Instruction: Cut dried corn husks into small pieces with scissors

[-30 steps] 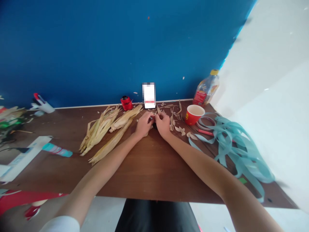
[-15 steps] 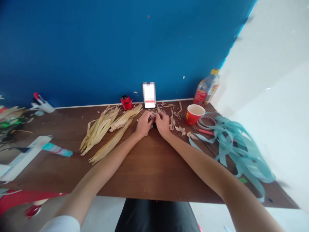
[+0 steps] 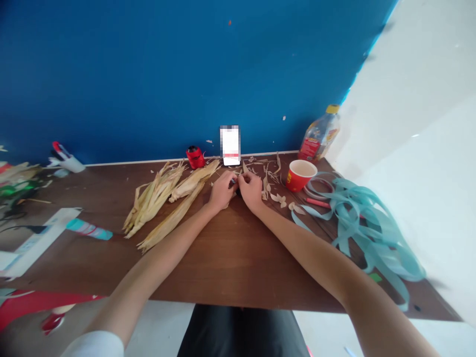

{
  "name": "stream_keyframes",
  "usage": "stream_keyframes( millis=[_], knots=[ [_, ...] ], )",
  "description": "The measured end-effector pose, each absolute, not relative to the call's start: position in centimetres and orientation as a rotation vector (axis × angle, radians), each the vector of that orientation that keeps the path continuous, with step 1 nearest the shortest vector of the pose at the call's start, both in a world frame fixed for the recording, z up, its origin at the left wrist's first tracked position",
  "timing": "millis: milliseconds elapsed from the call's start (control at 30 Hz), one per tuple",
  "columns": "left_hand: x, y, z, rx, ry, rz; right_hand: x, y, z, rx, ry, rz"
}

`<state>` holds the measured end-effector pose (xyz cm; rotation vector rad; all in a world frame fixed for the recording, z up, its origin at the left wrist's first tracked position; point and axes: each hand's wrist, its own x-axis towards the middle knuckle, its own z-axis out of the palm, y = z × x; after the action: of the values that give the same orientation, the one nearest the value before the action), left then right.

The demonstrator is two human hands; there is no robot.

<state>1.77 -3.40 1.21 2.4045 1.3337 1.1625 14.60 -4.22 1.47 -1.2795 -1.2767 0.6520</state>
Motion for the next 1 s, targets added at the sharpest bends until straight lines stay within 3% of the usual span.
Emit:
stream_keyframes(
  millis=[1000],
  knots=[
    [1.85,-3.18,1.25,2.335,1.305,1.209,14.73,-4.05,1.31,-1.238,-1.311,0.667]
  ],
)
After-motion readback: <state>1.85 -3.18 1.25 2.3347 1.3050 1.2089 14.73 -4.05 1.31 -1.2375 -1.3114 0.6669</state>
